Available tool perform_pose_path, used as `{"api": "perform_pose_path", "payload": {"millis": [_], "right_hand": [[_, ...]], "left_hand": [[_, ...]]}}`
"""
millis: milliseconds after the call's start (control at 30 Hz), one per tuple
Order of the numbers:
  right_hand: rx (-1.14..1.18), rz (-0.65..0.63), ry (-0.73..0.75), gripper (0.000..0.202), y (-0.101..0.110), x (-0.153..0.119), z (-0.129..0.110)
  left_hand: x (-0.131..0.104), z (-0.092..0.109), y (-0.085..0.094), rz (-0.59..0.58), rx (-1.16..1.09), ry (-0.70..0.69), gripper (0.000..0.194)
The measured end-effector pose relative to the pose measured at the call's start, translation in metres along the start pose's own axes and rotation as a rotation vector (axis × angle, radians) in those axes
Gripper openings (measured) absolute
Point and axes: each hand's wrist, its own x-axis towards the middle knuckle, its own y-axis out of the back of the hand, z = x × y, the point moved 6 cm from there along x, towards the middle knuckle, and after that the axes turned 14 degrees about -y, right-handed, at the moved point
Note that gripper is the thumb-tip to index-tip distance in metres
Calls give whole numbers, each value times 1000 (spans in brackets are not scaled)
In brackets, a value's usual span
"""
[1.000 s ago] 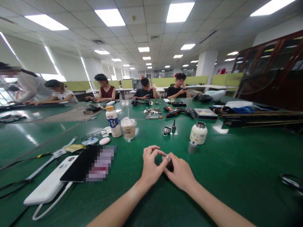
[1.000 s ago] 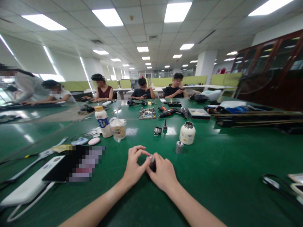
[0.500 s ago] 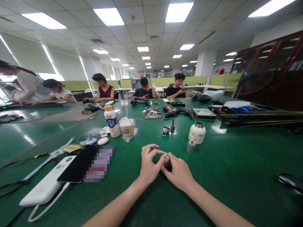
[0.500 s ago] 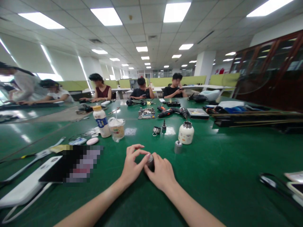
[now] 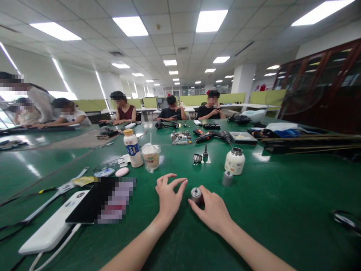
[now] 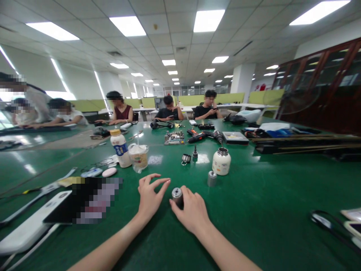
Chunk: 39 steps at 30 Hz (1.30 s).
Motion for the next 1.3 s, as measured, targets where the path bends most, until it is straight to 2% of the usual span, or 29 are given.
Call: {"api": "perform_pose_path", "payload": {"millis": [167,267,667,800,900,1133,1300], "right_hand": [[8,0,22,14,0,0,0],[8,-1,29,13,-2,0,1],[12,-16,32,13,-4,1,2],[17,-19,29,16,-5,1,3],[18,-26,25,14,-5,1,3],[18,-36,19,14,-4,1,3],[13,-49,33,19,-5,1,2]], "left_hand": [[1,24,5,16,-88,-101,7],[-1,32,4,13,-158,-157,8],[-3,34,1,-2,-236,-203,9],[-4,36,-2,-69,-256,-249,22],[-3,36,-1,-81,-260,-234,30],[-2,35,-2,-76,-257,-164,4],[-2,36,-7,-138,-331,-203,29]]}}
